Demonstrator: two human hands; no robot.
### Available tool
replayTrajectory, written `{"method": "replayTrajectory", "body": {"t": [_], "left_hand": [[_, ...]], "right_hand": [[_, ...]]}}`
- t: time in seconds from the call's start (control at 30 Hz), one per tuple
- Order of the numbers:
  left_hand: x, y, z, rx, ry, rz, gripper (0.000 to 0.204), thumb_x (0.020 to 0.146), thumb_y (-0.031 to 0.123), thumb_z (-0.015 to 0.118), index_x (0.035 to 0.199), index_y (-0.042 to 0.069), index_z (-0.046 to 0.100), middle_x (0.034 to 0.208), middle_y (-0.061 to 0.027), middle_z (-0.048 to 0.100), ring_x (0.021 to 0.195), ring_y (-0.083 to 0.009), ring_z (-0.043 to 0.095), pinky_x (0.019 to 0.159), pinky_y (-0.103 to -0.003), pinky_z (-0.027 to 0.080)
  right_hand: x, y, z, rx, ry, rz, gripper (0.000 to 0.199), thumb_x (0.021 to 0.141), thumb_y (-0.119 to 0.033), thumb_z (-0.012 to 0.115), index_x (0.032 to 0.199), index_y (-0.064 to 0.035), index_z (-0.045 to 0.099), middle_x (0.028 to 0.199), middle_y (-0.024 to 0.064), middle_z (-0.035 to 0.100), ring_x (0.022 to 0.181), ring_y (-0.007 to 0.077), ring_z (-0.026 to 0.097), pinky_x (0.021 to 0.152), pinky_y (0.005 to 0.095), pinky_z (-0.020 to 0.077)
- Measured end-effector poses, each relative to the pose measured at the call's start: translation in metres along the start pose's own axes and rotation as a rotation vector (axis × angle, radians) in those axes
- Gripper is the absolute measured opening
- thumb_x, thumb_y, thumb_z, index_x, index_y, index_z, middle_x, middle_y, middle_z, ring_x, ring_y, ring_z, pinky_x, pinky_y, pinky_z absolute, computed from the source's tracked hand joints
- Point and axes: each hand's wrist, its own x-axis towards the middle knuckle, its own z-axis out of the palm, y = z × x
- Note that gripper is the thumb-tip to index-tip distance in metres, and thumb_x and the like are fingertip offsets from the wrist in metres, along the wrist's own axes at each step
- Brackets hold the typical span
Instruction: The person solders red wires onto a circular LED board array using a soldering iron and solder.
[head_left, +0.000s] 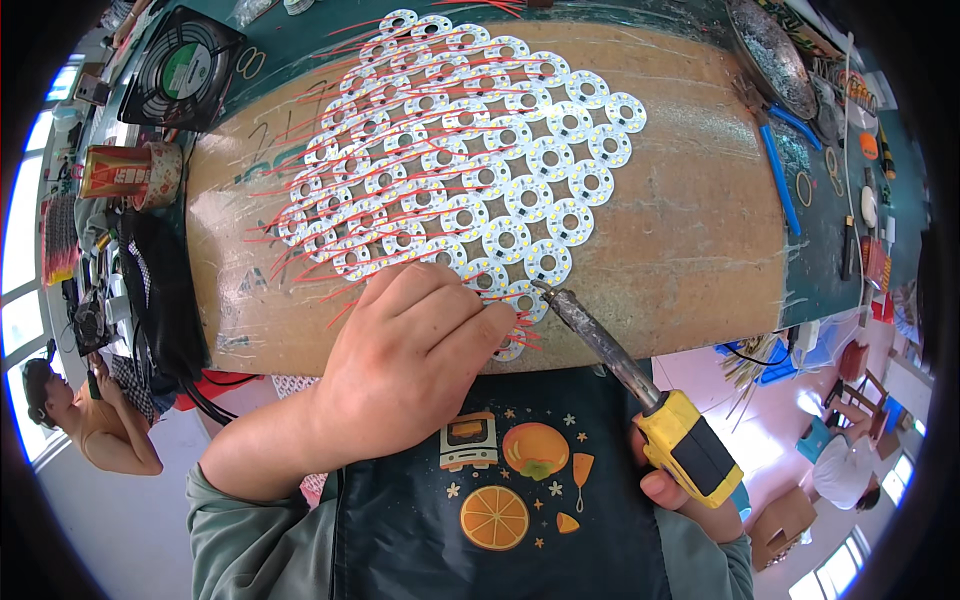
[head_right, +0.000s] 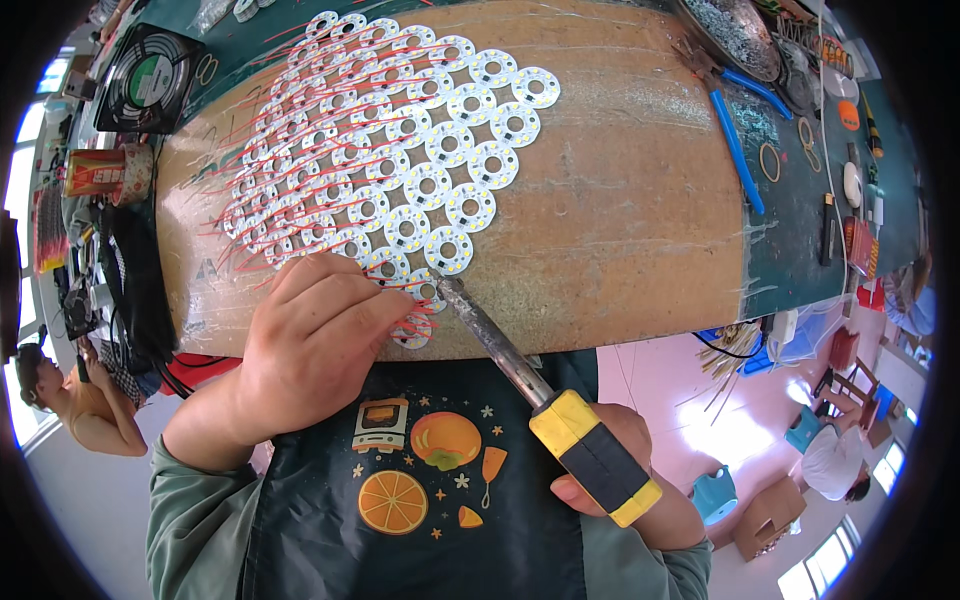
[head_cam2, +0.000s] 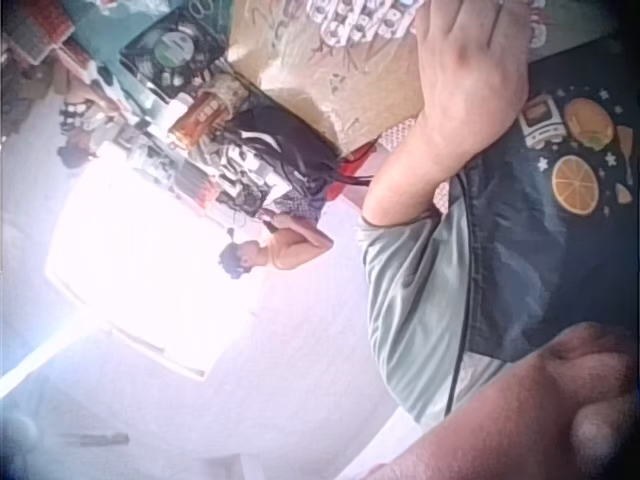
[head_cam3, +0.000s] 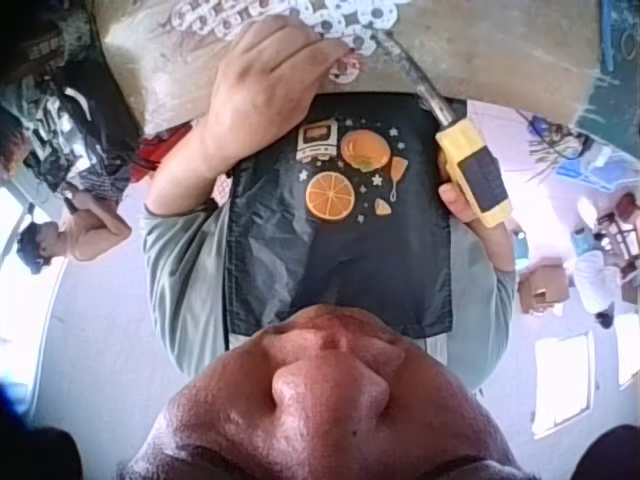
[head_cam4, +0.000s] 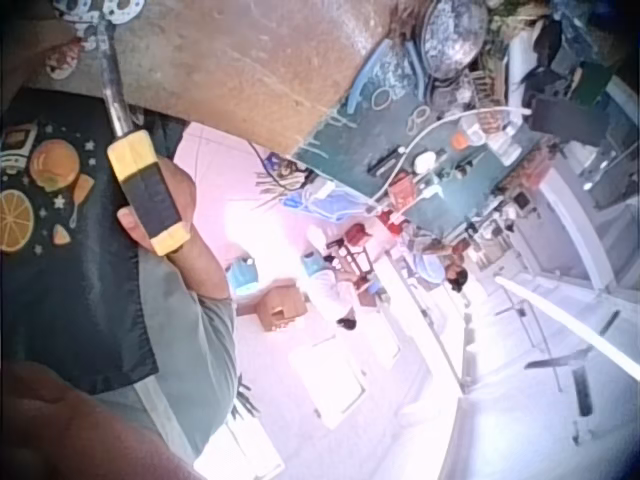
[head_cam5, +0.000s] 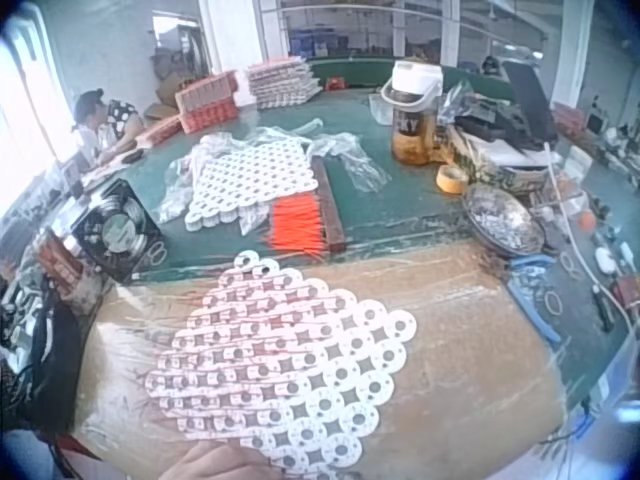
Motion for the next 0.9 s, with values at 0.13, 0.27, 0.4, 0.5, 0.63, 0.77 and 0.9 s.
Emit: {"method": "replayTrajectory", "body": {"t": [0.13,0.27,0.4,0.5,0.63,0.77,0.9], "left_hand": [[-0.001,0.000,-0.004,0.009,-0.030,-0.008,0.036,0.066,-0.002,0.078,0.101,0.002,0.071,0.087,-0.0070,0.064,0.082,-0.0261,0.063,0.072,-0.037,0.051],[-0.002,0.004,-0.020,0.028,-0.073,-0.021,0.037,0.064,-0.001,0.078,0.100,0.003,0.071,0.087,-0.0066,0.063,0.081,-0.0258,0.063,0.072,-0.036,0.051],[-0.007,0.000,-0.040,0.055,-0.104,-0.041,0.037,0.062,0.000,0.079,0.099,0.004,0.071,0.085,-0.0060,0.063,0.079,-0.0256,0.063,0.070,-0.037,0.051],[-0.001,-0.002,-0.051,0.081,-0.082,-0.053,0.035,0.062,-0.001,0.079,0.097,0.004,0.072,0.084,-0.0066,0.064,0.077,-0.0259,0.063,0.068,-0.037,0.051],[0.008,-0.013,-0.048,0.084,0.059,-0.042,0.033,0.063,-0.001,0.079,0.095,0.003,0.073,0.084,-0.0080,0.065,0.077,-0.0268,0.064,0.068,-0.037,0.052],[0.018,-0.024,-0.033,0.105,0.036,0.025,0.052,0.054,0.021,0.081,0.103,0.005,0.070,0.091,-0.0043,0.063,0.086,-0.0255,0.063,0.076,-0.038,0.050],[0.026,-0.027,-0.021,0.129,0.042,-0.003,0.036,0.061,-0.003,0.070,0.095,0.005,0.071,0.085,-0.0068,0.065,0.082,-0.0268,0.066,0.073,-0.037,0.054]], "right_hand": [[0.002,0.001,0.002,0.028,-0.008,0.017,0.051,0.084,-0.048,0.073,0.108,-0.0025,0.068,0.092,0.0114,0.068,0.075,0.0328,0.066,0.063,0.0396,0.0497],[0.000,0.003,0.002,-0.027,0.031,0.000,0.052,0.084,-0.047,0.074,0.109,-0.0024,0.068,0.091,0.0116,0.068,0.074,0.0321,0.066,0.062,0.0395,0.0493],[0.003,0.003,0.002,0.023,0.021,-0.002,0.051,0.084,-0.046,0.074,0.110,-0.0020,0.068,0.089,0.0108,0.067,0.071,0.0305,0.064,0.060,0.0387,0.0479],[0.004,0.005,0.007,0.178,0.062,0.006,0.046,0.085,-0.043,0.075,0.106,-0.0022,0.067,0.085,0.0093,0.065,0.067,0.0295,0.062,0.058,0.0371,0.0465],[0.017,0.003,0.004,0.205,0.003,-0.038,0.036,0.086,-0.040,0.075,0.089,-0.0053,0.065,0.074,0.0054,0.060,0.060,0.0266,0.059,0.052,0.0343,0.0437],[0.038,-0.008,0.012,0.225,0.067,-0.089,0.036,0.087,-0.041,0.074,0.079,-0.0083,0.060,0.069,0.0038,0.057,0.057,0.0253,0.057,0.051,0.0342,0.0426],[0.049,-0.015,0.014,0.164,0.061,-0.082,0.036,0.088,-0.041,0.073,0.077,-0.0101,0.059,0.069,0.0037,0.056,0.055,0.0251,0.056,0.050,0.0351,0.0440]]}}
